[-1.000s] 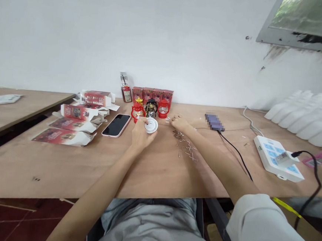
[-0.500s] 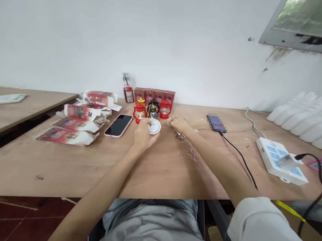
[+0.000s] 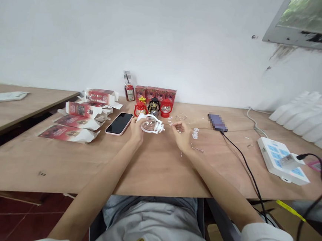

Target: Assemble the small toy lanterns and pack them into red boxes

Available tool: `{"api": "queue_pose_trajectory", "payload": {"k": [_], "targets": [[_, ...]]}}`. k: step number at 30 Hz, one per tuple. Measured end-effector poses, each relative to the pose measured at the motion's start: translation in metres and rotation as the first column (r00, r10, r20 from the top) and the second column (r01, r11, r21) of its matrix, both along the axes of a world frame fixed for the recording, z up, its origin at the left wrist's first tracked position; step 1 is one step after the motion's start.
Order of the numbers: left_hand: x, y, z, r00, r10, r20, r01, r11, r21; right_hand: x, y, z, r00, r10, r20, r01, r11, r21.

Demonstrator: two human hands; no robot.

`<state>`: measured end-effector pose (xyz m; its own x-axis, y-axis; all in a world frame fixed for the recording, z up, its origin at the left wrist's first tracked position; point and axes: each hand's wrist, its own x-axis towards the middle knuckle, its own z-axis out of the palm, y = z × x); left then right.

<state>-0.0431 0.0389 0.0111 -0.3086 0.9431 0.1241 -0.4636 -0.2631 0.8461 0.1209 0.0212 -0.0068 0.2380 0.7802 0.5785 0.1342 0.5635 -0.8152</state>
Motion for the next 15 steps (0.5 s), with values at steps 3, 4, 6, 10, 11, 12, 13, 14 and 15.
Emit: {"api": "queue_pose_trajectory", "payload": {"k": [3, 4, 6, 10, 11, 12, 13, 14, 15], "targets": [[-0.0033, 0.0007, 0.0038, 0.984, -0.116, 0.132, 0.126, 0.990, -0.065, 0.0046, 0.0054, -0.0056, 1.000, -0.025, -0.013, 0.025, 0.999, -0.030], [-0.0039, 0.0003, 0.0042, 0.981, -0.130, 0.146, 0.142, 0.987, -0.073, 0.0052, 0.0059, -0.0055, 0.999, -0.032, -0.024, 0.031, 0.999, -0.042], [-0.0047, -0.0006, 0.0040, 0.974, -0.153, 0.168, 0.168, 0.983, -0.080, 0.0050, 0.0049, -0.0040, 0.998, -0.038, -0.046, 0.035, 0.997, -0.065], [-0.0065, -0.0005, 0.0006, 0.969, -0.192, 0.153, 0.199, 0.979, -0.031, 0.0019, 0.0012, -0.0032, 0.997, -0.022, -0.072, 0.015, 0.996, -0.089], [-0.0070, 0.0000, -0.0003, 0.970, -0.196, 0.145, 0.201, 0.979, -0.020, 0.0014, 0.0007, -0.0039, 0.997, -0.014, -0.072, 0.007, 0.996, -0.091], [-0.0073, 0.0004, -0.0011, 0.970, -0.198, 0.139, 0.202, 0.979, -0.013, 0.0011, 0.0004, -0.0047, 0.998, -0.005, -0.068, -0.001, 0.996, -0.093], [-0.0074, 0.0007, -0.0018, 0.971, -0.200, 0.132, 0.204, 0.979, -0.011, 0.0010, 0.0001, -0.0054, 0.998, 0.002, -0.062, -0.007, 0.996, -0.094], [-0.0072, 0.0009, -0.0021, 0.973, -0.199, 0.119, 0.202, 0.979, -0.008, 0.0011, -0.0002, -0.0059, 0.999, 0.005, -0.053, -0.010, 0.995, -0.094], [-0.0066, 0.0010, -0.0022, 0.975, -0.200, 0.099, 0.202, 0.979, -0.004, 0.0014, -0.0005, -0.0059, 0.999, 0.003, -0.042, -0.007, 0.996, -0.093]]}}
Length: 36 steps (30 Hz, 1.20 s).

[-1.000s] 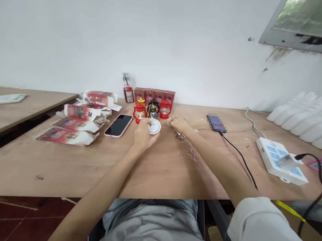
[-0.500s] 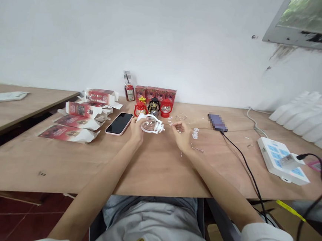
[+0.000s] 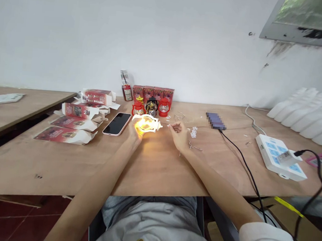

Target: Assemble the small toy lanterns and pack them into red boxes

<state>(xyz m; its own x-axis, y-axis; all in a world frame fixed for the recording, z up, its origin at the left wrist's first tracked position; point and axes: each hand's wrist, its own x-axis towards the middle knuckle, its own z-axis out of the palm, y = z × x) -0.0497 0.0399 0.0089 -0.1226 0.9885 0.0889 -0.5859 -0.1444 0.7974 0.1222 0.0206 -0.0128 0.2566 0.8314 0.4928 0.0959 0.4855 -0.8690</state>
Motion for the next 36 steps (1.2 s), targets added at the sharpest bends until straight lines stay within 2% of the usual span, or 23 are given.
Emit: {"api": "queue_pose_trajectory", "payload": {"k": [2, 4, 5, 6, 7, 8, 10, 12, 14, 16, 18, 20, 25, 32, 36], "targets": [[0.002, -0.001, 0.000, 0.997, 0.013, -0.071, -0.013, 1.000, 0.009, 0.001, -0.001, 0.001, 0.999, -0.021, 0.028, 0.021, 1.000, 0.013], [0.005, -0.003, 0.001, 0.972, 0.118, -0.202, -0.117, 0.993, 0.018, 0.001, -0.002, 0.003, 0.997, -0.060, 0.049, 0.059, 0.998, 0.037], [0.006, -0.005, 0.001, 0.930, 0.206, -0.304, -0.202, 0.978, 0.045, 0.001, -0.003, 0.004, 0.995, -0.080, 0.052, 0.077, 0.996, 0.048], [0.007, -0.007, 0.001, 0.854, 0.300, -0.425, -0.286, 0.953, 0.098, 0.001, -0.003, 0.005, 0.995, -0.093, 0.047, 0.090, 0.994, 0.056], [0.009, -0.010, 0.000, 0.741, 0.384, -0.551, -0.344, 0.922, 0.180, 0.000, -0.003, 0.006, 0.995, -0.097, 0.031, 0.095, 0.994, 0.061], [0.010, -0.013, 0.000, 0.600, 0.443, -0.666, -0.349, 0.894, 0.280, 0.000, -0.004, 0.006, 0.995, -0.095, 0.006, 0.095, 0.993, 0.064], [0.011, -0.020, -0.002, 0.297, 0.499, -0.814, -0.202, 0.866, 0.457, -0.002, -0.005, 0.007, 0.996, -0.079, -0.041, 0.082, 0.994, 0.077], [0.013, -0.026, -0.003, 0.049, 0.536, -0.843, -0.007, 0.844, 0.537, -0.003, -0.007, 0.008, 0.998, -0.049, -0.036, 0.053, 0.993, 0.110], [0.014, -0.031, -0.002, -0.121, 0.561, -0.819, 0.108, 0.827, 0.551, -0.005, -0.011, 0.008, 0.999, -0.018, 0.027, 0.013, 0.988, 0.156], [0.014, -0.034, -0.001, -0.224, 0.569, -0.791, 0.140, 0.822, 0.552, -0.006, -0.014, 0.008, 0.995, -0.011, 0.103, -0.010, 0.979, 0.203], [0.014, -0.034, 0.000, -0.282, 0.581, -0.763, 0.158, 0.813, 0.561, -0.007, -0.018, 0.008, 0.987, -0.043, 0.152, 0.006, 0.971, 0.237], [0.014, -0.034, 0.000, -0.300, 0.610, -0.734, 0.184, 0.792, 0.583, -0.008, -0.020, 0.009, 0.981, -0.071, 0.178, 0.025, 0.968, 0.251], [0.015, -0.032, -0.004, -0.260, 0.681, -0.684, 0.242, 0.732, 0.637, -0.010, -0.025, 0.009, 0.973, -0.060, 0.221, 0.005, 0.971, 0.239], [0.017, -0.033, -0.007, -0.267, 0.675, -0.688, 0.233, 0.738, 0.634, -0.009, -0.021, 0.004, 0.943, -0.122, 0.309, 0.030, 0.957, 0.287], [0.017, -0.032, -0.007, -0.252, 0.679, -0.690, 0.244, 0.734, 0.633, -0.009, -0.022, 0.004, 0.934, -0.111, 0.340, 0.002, 0.952, 0.305]]}}
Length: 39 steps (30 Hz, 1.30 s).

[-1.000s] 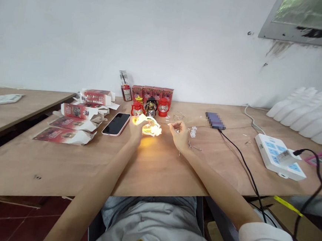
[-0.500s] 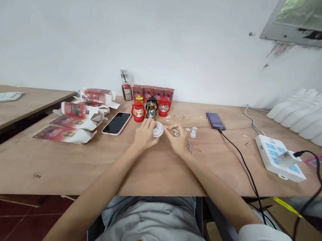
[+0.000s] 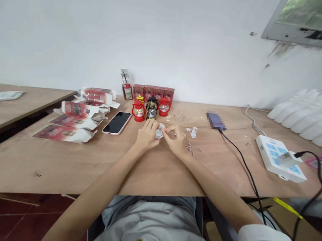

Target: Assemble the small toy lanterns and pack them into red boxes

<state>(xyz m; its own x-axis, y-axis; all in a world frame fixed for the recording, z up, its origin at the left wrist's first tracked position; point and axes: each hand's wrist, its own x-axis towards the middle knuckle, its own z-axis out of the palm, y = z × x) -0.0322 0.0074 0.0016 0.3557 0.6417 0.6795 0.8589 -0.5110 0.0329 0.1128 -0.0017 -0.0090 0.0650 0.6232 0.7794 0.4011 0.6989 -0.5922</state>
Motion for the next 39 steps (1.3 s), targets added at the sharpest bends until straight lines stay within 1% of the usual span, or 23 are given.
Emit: {"api": "queue_pose_trajectory", "payload": {"k": [2, 5, 10, 14, 18, 21, 25, 32, 36, 39], "targets": [[-0.0002, 0.0003, -0.0001, 1.000, -0.001, 0.003, 0.001, 1.000, 0.008, -0.0003, -0.0009, 0.0007, 1.000, 0.016, 0.010, -0.016, 1.000, 0.023], [-0.0003, 0.0005, -0.0002, 1.000, -0.006, -0.006, 0.006, 1.000, 0.018, 0.0000, -0.0014, 0.0012, 1.000, -0.001, 0.031, 0.000, 0.998, 0.056], [0.0003, -0.0005, 0.0010, 1.000, -0.013, -0.020, 0.012, 1.000, -0.013, 0.0011, -0.0002, 0.0005, 0.995, -0.022, 0.094, 0.013, 0.995, 0.096], [0.0004, -0.0009, 0.0015, 0.999, -0.008, -0.033, 0.007, 1.000, -0.014, 0.0014, 0.0006, -0.0006, 0.992, -0.030, 0.123, 0.013, 0.990, 0.138], [0.0000, -0.0008, 0.0015, 1.000, -0.003, -0.026, 0.003, 1.000, -0.020, 0.0016, 0.0001, -0.0008, 0.990, -0.033, 0.138, 0.018, 0.994, 0.108], [-0.0005, -0.0004, 0.0013, 1.000, -0.022, -0.011, 0.022, 1.000, -0.010, 0.0015, -0.0011, -0.0007, 0.993, -0.011, 0.120, 0.000, 0.996, 0.086], [-0.0013, 0.0009, -0.0001, 0.999, -0.049, -0.003, 0.049, 0.999, -0.003, 0.0006, -0.0016, -0.0002, 1.000, 0.014, 0.018, -0.014, 0.999, 0.042], [-0.0014, 0.0019, -0.0017, 0.998, -0.042, -0.051, 0.042, 0.999, -0.007, -0.0009, 0.0023, 0.0014, 0.983, 0.078, -0.165, -0.092, 0.993, -0.077], [-0.0002, 0.0005, -0.0010, 0.996, -0.052, -0.068, 0.052, 0.999, 0.003, 0.0001, 0.0052, -0.0004, 0.979, 0.105, -0.173, -0.124, 0.987, -0.098], [-0.0007, 0.0009, -0.0012, 0.997, -0.057, -0.044, 0.057, 0.998, -0.007, 0.0003, 0.0063, -0.0020, 0.979, 0.126, -0.157, -0.145, 0.983, -0.110]]}}
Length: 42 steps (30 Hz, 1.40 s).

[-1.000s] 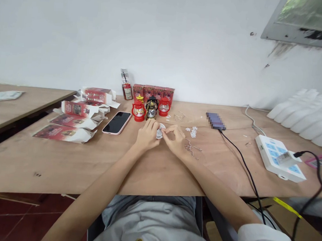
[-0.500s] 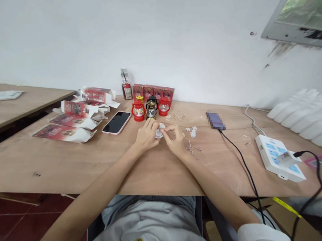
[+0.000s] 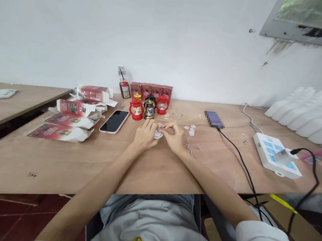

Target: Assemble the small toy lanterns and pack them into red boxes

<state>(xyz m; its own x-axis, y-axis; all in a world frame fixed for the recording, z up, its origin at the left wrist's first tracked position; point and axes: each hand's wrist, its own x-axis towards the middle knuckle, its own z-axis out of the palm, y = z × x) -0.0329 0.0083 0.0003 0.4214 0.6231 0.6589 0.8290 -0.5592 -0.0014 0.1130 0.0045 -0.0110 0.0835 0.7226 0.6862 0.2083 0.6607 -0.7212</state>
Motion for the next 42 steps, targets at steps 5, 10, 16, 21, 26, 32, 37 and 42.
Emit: {"api": "queue_pose_trajectory", "payload": {"k": [5, 10, 16, 21, 26, 32, 37, 42], "targets": [[-0.002, 0.004, -0.003, 0.993, -0.054, 0.106, 0.054, 0.999, -0.004, 0.001, -0.001, 0.003, 0.998, 0.054, -0.023, -0.054, 0.999, 0.000], [-0.002, 0.006, -0.003, 0.965, -0.078, 0.249, 0.076, 0.997, 0.015, 0.018, 0.017, 0.013, 0.993, -0.051, 0.106, 0.049, 0.998, 0.027], [-0.004, 0.008, 0.004, 0.816, -0.022, 0.577, 0.043, 0.999, -0.023, 0.071, 0.077, 0.010, 0.817, -0.295, 0.496, 0.389, 0.916, -0.096], [-0.003, 0.019, 0.003, 0.431, -0.002, 0.902, 0.185, 0.979, -0.086, 0.098, 0.103, 0.005, 0.352, -0.171, 0.920, 0.553, 0.831, -0.057], [-0.002, 0.031, 0.000, -0.014, 0.250, 0.968, 0.360, 0.904, -0.229, 0.100, 0.108, 0.008, 0.280, -0.115, 0.953, 0.535, 0.843, -0.056], [-0.003, 0.031, 0.004, -0.284, 0.453, 0.845, 0.541, 0.803, -0.249, 0.101, 0.112, 0.007, 0.355, -0.188, 0.916, 0.627, 0.774, -0.085], [-0.005, 0.031, 0.005, -0.301, 0.492, 0.817, 0.573, 0.778, -0.257, 0.105, 0.122, -0.003, 0.541, -0.143, 0.829, 0.623, 0.730, -0.281], [-0.008, 0.032, 0.005, -0.336, 0.544, 0.769, 0.584, 0.761, -0.283, 0.105, 0.121, 0.000, 0.681, -0.149, 0.717, 0.517, 0.791, -0.328]]}}
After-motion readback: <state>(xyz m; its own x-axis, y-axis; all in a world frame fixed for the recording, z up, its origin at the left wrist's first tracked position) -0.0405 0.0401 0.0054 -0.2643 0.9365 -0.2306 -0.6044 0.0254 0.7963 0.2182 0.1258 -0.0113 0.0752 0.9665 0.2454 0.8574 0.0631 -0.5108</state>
